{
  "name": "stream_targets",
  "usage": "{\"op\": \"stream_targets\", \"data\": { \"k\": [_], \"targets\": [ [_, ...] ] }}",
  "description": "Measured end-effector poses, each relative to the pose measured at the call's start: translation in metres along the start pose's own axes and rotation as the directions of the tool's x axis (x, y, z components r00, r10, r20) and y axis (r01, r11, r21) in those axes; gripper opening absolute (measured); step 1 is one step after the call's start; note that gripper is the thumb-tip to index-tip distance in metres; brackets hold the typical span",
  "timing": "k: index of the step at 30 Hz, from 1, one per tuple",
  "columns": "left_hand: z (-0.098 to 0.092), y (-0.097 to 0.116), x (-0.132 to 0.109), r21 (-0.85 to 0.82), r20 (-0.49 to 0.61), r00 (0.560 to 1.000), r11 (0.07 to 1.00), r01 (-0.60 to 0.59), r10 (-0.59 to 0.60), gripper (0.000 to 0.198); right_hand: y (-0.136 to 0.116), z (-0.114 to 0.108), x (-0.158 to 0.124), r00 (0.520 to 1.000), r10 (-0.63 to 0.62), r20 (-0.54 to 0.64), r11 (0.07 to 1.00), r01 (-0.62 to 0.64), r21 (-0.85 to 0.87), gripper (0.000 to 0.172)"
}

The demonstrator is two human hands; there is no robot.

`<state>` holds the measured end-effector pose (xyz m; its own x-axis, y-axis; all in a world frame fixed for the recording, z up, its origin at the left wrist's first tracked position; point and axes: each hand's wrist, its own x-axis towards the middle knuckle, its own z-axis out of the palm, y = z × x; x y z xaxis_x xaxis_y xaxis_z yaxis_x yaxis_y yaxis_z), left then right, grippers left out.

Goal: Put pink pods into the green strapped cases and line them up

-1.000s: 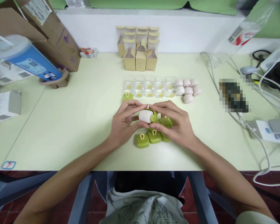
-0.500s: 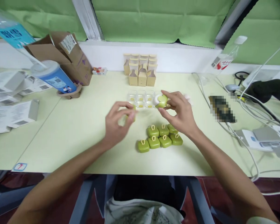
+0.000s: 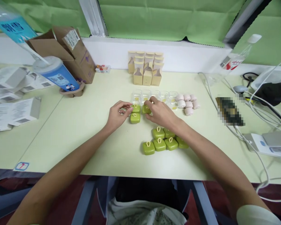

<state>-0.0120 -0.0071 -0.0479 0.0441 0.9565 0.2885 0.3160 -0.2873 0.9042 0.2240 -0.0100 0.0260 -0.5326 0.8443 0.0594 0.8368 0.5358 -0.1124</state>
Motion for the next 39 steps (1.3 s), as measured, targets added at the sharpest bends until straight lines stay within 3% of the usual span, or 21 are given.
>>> {"op": "stream_targets", "data": {
  "k": [8,17,32,39],
  "targets": [
    [0.002,0.002,0.0,0.051,-0.001,1.0,0.999,-0.009,0.009,0.033,0.005,0.013,0.002,0.998,-0.04,-0.045,0.997,0.043,0.065,0.033],
    [0.001,-0.001,0.001,0.081,0.002,1.0,0.997,-0.017,0.017,0.031,0.008,0.01,0.002,0.995,-0.042,-0.086,0.99,0.054,0.134,0.027],
    [0.001,-0.002,0.001,0.088,0.002,1.0,0.996,-0.02,0.02,0.03,0.007,0.005,0.005,0.999,0.005,-0.039,0.999,-0.003,0.048,0.03],
    [0.002,-0.002,0.0,0.099,0.0,1.0,0.995,-0.029,0.029,0.027,0.008,0.007,0.006,0.997,0.001,-0.075,0.998,0.005,0.07,0.03]
  ]
}}
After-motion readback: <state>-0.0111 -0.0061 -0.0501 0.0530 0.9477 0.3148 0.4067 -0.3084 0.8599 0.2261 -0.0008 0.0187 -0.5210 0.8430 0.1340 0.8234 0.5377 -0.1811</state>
